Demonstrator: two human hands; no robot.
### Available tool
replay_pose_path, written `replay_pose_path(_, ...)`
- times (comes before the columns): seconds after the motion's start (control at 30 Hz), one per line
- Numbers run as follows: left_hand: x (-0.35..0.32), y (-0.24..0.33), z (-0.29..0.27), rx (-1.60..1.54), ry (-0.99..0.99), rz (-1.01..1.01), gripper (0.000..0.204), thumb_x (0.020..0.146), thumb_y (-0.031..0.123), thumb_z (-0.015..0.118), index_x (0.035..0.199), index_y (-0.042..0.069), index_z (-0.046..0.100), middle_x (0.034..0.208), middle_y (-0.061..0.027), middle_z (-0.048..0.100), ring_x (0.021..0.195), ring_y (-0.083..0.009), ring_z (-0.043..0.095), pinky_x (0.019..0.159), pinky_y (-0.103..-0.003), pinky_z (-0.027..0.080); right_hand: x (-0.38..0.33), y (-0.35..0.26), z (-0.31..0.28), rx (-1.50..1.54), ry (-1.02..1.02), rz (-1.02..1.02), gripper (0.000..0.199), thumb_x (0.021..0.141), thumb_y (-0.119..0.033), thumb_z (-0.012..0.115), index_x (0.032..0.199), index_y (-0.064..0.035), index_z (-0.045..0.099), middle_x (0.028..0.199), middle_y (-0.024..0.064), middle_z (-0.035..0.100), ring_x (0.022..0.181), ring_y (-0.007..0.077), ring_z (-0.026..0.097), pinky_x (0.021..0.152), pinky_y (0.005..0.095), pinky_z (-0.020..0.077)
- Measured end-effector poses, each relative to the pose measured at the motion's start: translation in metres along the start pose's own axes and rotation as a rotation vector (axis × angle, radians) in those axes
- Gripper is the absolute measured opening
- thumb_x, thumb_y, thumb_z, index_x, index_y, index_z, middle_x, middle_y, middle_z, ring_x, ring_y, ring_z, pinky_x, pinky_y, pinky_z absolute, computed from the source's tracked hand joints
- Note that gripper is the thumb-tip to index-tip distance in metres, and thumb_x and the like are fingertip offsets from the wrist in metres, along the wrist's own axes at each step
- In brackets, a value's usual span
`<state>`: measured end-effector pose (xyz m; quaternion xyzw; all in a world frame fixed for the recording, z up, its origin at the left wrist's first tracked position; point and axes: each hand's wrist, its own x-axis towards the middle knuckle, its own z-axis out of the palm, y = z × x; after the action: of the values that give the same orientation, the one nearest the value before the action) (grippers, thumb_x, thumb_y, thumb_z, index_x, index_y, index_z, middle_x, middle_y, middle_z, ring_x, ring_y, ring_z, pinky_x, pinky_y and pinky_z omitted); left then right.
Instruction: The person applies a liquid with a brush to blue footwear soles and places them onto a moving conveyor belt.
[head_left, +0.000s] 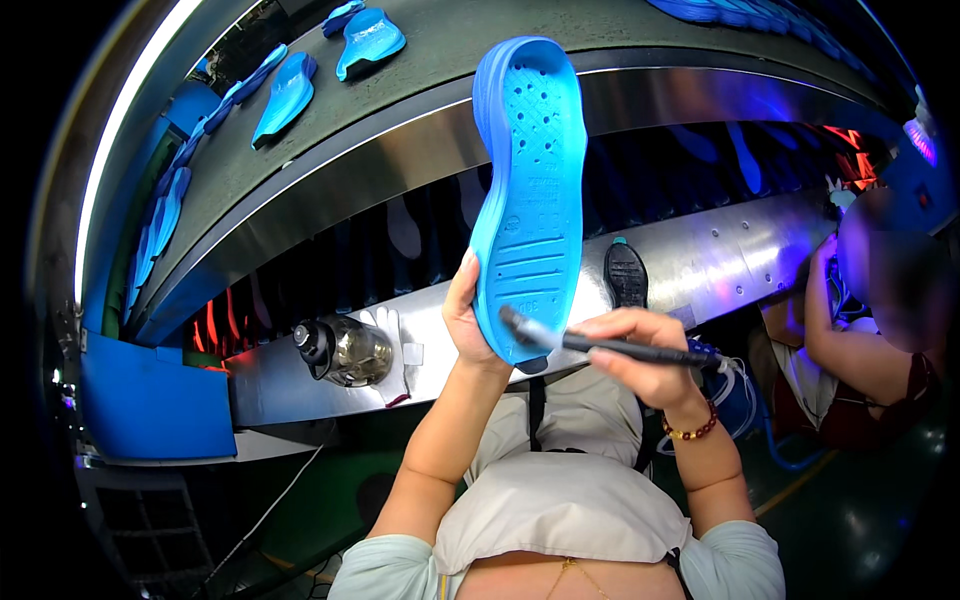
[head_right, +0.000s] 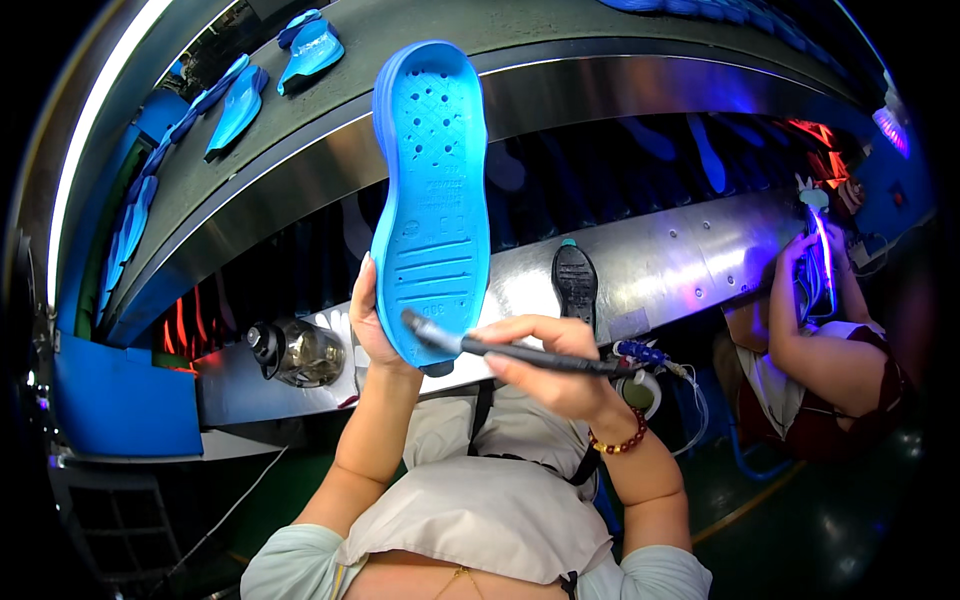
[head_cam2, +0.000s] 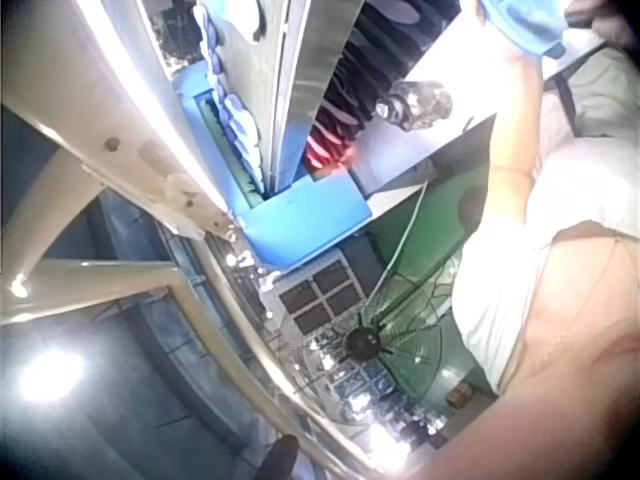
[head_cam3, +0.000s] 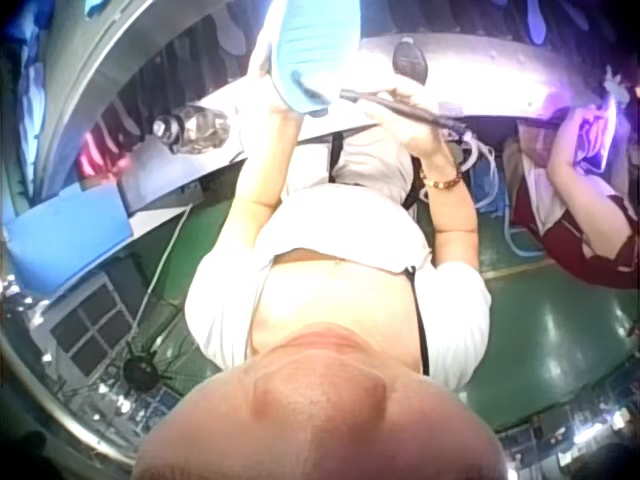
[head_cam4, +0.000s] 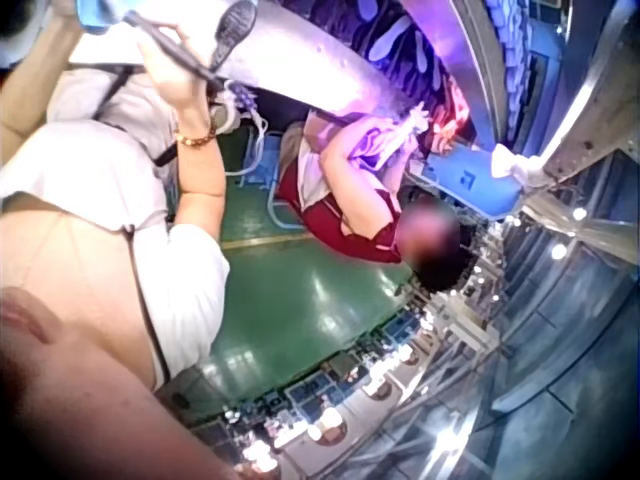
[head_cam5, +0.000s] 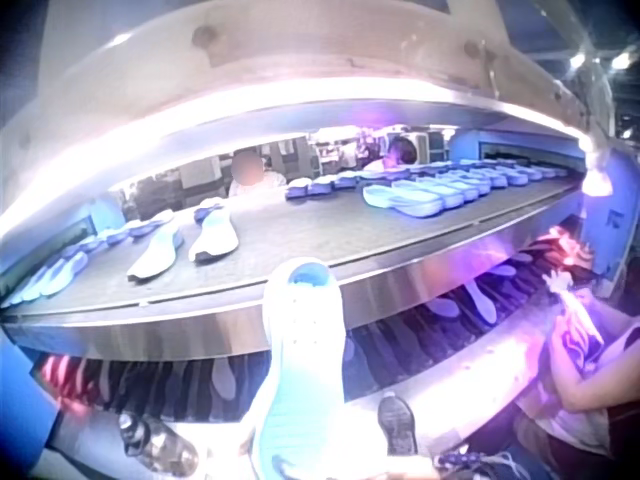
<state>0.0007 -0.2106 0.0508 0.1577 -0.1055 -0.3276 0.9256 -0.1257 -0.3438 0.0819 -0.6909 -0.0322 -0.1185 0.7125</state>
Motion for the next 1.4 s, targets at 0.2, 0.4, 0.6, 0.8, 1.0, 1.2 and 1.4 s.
replay_pose_path(0.2,0.008,0.004,0.007,0.033,0.001,0.002,0.043,0.087,0.026,0.038,0.121,0.0,0.041,0.112,-0.0169,0.054,0.099,-0.0272,0.056,0.087,-0.039,0.044,0.017,-0.009,-0.025,-0.094,0.05,-0.07,0.018,0.071,0.002,0.064,0.089,0.004,0.062,0.087,0.0153,0.064,0.082,0.0181,0.061,0.075,0.0283,0.0482)
replay_pose_path(0.4,0.017,0.013,0.003,-0.013,-0.065,-0.061,0.044,0.088,0.033,0.038,0.116,0.001,0.049,0.111,-0.0172,0.056,0.097,-0.0291,0.056,0.087,-0.042,0.044,0.022,-0.017,-0.024,-0.246,-0.121,-0.172,0.017,0.068,0.0,0.066,0.084,0.0006,0.063,0.085,0.0132,0.065,0.076,0.0207,0.064,0.07,0.0272,0.0494)
replay_pose_path(0.6,0.02,0.018,0.008,-0.034,0.042,-0.358,0.041,0.086,0.027,0.041,0.113,-0.003,0.049,0.106,-0.0193,0.057,0.093,-0.0284,0.059,0.085,-0.04,0.046,0.02,-0.03,-0.016,-0.321,-0.618,-0.343,0.02,0.067,-0.004,0.07,0.086,-0.0027,0.064,0.085,0.0101,0.065,0.08,0.023,0.063,0.071,0.0301,0.0498)
replay_pose_path(0.8,0.015,0.02,0.017,0.432,0.03,-0.737,0.047,0.079,0.029,0.057,0.114,-0.001,0.048,0.101,-0.0141,0.055,0.087,-0.0217,0.057,0.075,-0.031,0.048,0.025,-0.032,-0.046,-0.51,-0.731,-0.137,0.018,0.07,-0.001,0.064,0.088,-0.0044,0.063,0.089,0.0095,0.065,0.086,0.0215,0.063,0.075,0.0281,0.0494)
replay_pose_path(1.0,0.01,0.017,0.038,0.524,0.134,-0.848,0.046,0.08,0.03,0.056,0.114,-0.001,0.048,0.101,-0.0152,0.056,0.086,-0.02,0.057,0.075,-0.031,0.048,0.028,-0.024,-0.066,-0.373,-0.633,-0.1,0.019,0.069,-0.002,0.065,0.088,-0.0006,0.062,0.088,0.0129,0.064,0.083,0.0251,0.063,0.073,0.0298,0.0493)
replay_pose_path(1.2,0.002,0.027,0.029,0.67,0.216,-0.871,0.05,0.08,0.031,0.056,0.117,-0.001,0.046,0.103,-0.0153,0.055,0.088,-0.0197,0.057,0.075,-0.031,0.048,0.039,-0.043,-0.077,-0.536,-0.725,-0.119,0.017,0.07,-0.006,0.063,0.087,-0.0033,0.063,0.086,0.0103,0.065,0.079,0.0251,0.062,0.066,0.03,0.0475)
replay_pose_path(1.4,0.0,0.026,0.003,0.671,0.18,-0.771,0.052,0.08,0.031,0.056,0.12,0.0,0.043,0.107,-0.0167,0.054,0.093,-0.0237,0.056,0.078,-0.035,0.047,0.032,-0.037,-0.091,-0.663,-0.645,0.133,0.02,0.071,-0.006,0.065,0.091,-0.0045,0.064,0.08,0.0096,0.065,0.067,0.0178,0.062,0.058,0.0254,0.0471)
